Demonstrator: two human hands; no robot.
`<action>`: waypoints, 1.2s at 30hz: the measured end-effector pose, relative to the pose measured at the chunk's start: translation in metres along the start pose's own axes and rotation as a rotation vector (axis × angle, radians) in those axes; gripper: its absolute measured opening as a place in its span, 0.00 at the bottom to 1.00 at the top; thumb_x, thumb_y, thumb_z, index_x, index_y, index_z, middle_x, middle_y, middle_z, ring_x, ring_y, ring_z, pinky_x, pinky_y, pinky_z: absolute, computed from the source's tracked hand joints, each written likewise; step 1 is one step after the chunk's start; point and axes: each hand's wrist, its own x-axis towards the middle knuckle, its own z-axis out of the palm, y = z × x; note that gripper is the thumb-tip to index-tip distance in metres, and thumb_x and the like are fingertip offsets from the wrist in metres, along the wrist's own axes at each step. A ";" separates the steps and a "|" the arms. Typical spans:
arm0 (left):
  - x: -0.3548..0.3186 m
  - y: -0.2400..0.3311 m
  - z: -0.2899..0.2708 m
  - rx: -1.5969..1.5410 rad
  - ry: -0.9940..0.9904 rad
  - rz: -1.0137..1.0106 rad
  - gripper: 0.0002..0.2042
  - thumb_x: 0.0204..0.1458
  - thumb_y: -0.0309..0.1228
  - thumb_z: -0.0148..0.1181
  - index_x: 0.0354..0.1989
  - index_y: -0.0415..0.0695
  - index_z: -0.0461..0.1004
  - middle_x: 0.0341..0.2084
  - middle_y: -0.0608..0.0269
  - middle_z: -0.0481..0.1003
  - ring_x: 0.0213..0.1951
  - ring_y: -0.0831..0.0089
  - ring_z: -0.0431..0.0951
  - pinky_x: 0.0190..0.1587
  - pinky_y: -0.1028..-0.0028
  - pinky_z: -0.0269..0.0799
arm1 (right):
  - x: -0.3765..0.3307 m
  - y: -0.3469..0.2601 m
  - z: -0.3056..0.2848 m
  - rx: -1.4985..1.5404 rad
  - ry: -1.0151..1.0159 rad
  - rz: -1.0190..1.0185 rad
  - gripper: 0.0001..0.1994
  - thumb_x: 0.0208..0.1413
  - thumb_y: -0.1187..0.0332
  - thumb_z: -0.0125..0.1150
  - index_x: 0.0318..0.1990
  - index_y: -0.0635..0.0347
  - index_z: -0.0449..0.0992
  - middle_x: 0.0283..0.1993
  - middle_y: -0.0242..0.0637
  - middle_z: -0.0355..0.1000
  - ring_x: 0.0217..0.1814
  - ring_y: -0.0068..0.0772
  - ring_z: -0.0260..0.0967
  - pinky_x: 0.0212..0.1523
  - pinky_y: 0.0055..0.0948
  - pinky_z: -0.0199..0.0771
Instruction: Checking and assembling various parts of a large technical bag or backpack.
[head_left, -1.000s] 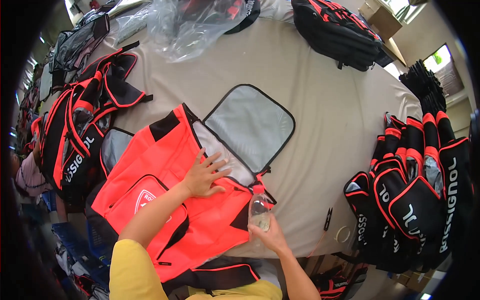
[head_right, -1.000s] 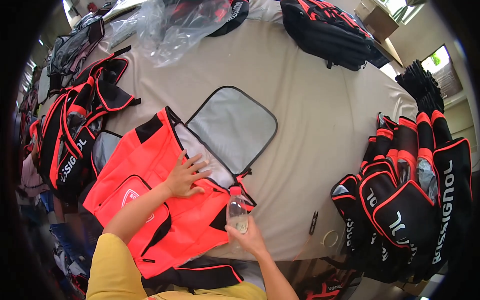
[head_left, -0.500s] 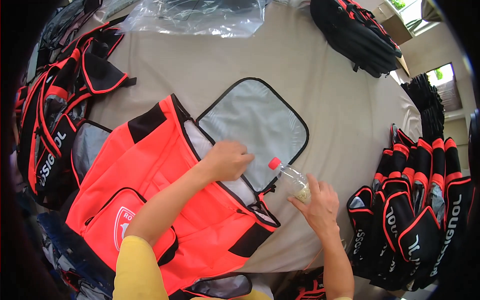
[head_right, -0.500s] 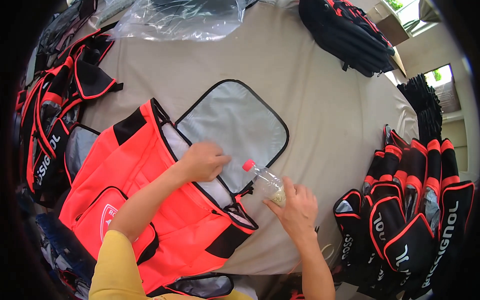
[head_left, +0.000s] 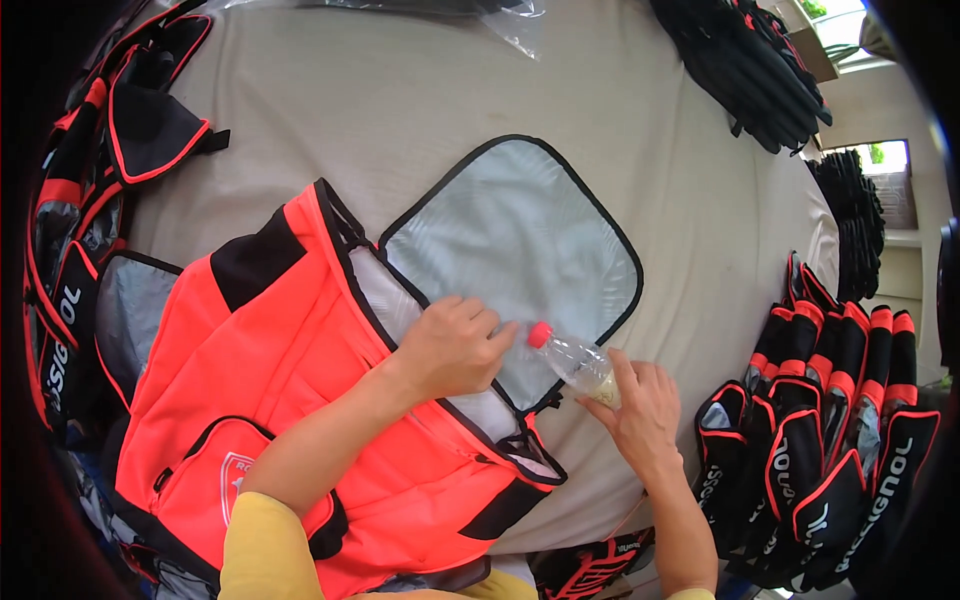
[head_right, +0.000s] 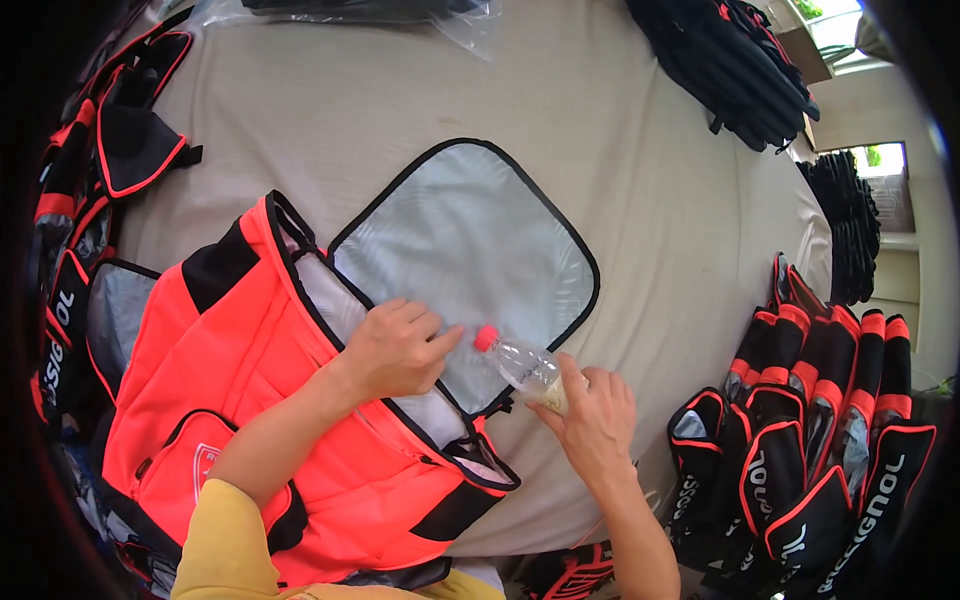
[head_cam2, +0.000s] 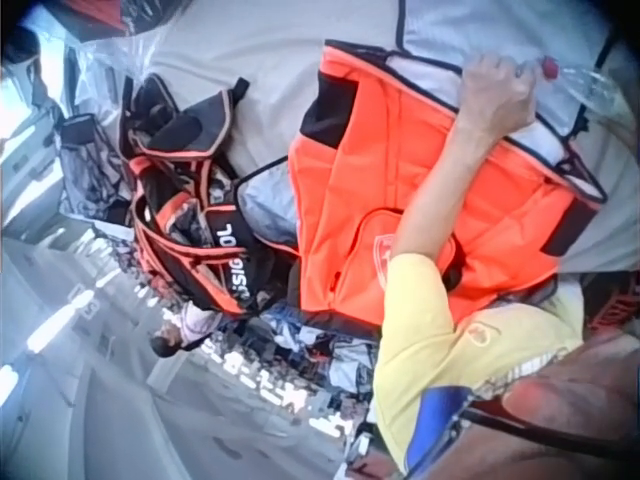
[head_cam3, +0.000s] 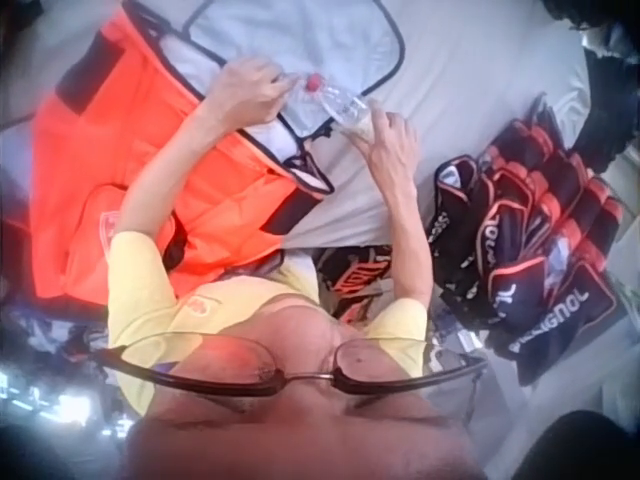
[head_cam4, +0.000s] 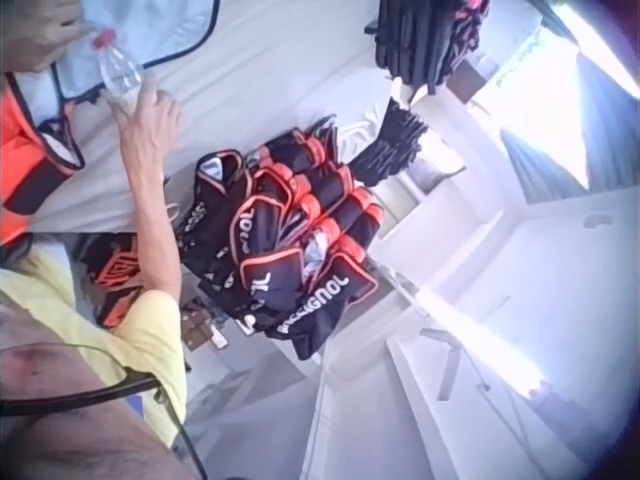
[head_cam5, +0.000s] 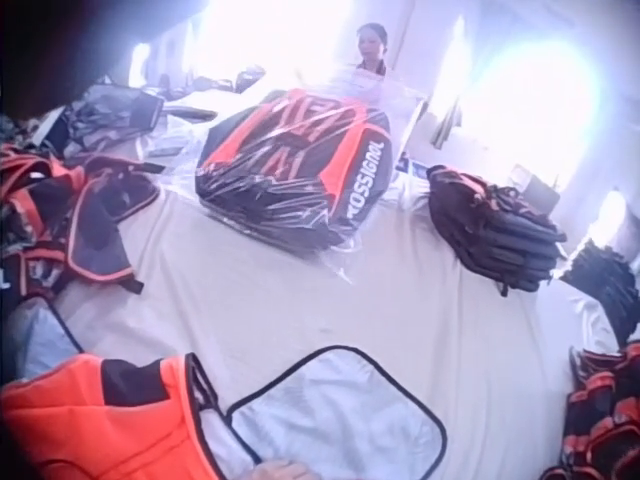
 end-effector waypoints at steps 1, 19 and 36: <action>-0.001 0.000 0.001 0.004 0.009 0.003 0.17 0.39 0.29 0.65 0.40 0.44 0.87 0.22 0.66 0.71 0.29 0.66 0.75 0.32 0.66 0.71 | 0.001 -0.001 -0.002 0.000 0.000 -0.003 0.37 0.45 0.52 0.82 0.63 0.51 0.75 0.45 0.39 0.76 0.47 0.46 0.73 0.49 0.44 0.71; -0.005 -0.005 -0.002 -0.043 -0.017 0.049 0.09 0.37 0.28 0.63 0.28 0.41 0.82 0.19 0.63 0.74 0.26 0.64 0.78 0.28 0.65 0.74 | -0.002 0.007 0.001 -0.056 0.033 -0.076 0.38 0.45 0.52 0.83 0.63 0.55 0.74 0.46 0.42 0.77 0.48 0.47 0.74 0.49 0.44 0.72; 0.001 0.000 -0.008 -0.063 -0.121 0.061 0.20 0.39 0.31 0.65 0.46 0.52 0.87 0.19 0.68 0.70 0.26 0.67 0.74 0.32 0.64 0.70 | 0.031 -0.039 0.002 0.896 -0.061 0.577 0.18 0.64 0.59 0.72 0.44 0.70 0.81 0.32 0.39 0.82 0.27 0.25 0.77 0.27 0.26 0.74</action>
